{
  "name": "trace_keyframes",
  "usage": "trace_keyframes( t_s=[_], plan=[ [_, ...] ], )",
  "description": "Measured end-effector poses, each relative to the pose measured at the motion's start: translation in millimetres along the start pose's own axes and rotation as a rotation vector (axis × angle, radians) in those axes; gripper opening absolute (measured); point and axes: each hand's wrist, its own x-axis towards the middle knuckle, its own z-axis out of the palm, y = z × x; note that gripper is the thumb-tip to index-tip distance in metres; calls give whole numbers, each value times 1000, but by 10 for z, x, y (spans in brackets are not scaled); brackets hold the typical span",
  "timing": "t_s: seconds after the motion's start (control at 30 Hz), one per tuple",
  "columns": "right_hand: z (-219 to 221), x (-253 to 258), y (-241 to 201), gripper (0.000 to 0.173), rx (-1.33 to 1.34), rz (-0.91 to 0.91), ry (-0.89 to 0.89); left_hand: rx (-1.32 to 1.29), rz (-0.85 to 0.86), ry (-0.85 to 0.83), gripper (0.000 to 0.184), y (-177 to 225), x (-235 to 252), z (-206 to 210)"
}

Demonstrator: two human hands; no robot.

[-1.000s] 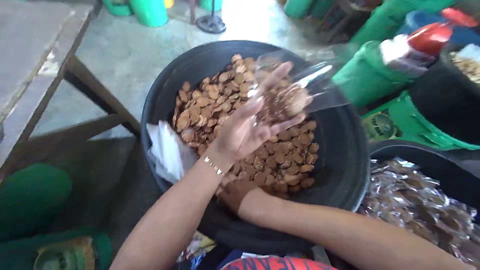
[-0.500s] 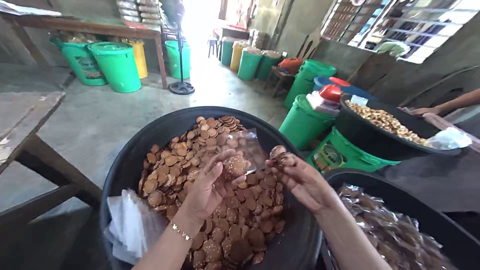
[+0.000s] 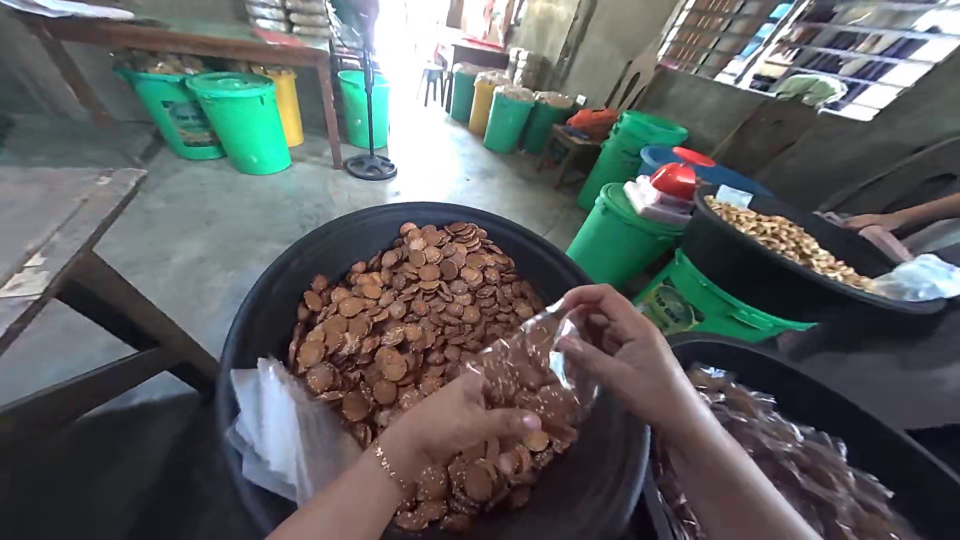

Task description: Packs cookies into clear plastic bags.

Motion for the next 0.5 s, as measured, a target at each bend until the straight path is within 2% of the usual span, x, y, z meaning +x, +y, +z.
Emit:
trace_keyframes(
  t_s=[0.03,0.07,0.1,0.17,0.3,0.33,0.4,0.5],
  plan=[
    [4,-13,-7,16,53,7,-6,-32,33,-10,16,-19,5,23],
    [-8,-28,2,9,130,1,-29,-106,67,-12,21,-38,15,41],
    [-42,-48,19,4,196,-18,-67,-202,91,12,35,-44,29,60],
    [-135,-88,44,16,205,-85,-140,-327,116,77,48,-4,44,83],
    [-240,-145,15,29,5,-184,-257,-396,176,22,65,-9,55,89],
    [-250,-151,-5,31,-11,-184,-284,-388,186,69,57,-13,71,124],
    [-282,-166,-5,40,-37,-160,-276,-375,157,289,29,13,94,231],
    [-311,-209,74,59,-4,-91,-243,-459,134,498,22,-3,100,329]
  ],
)
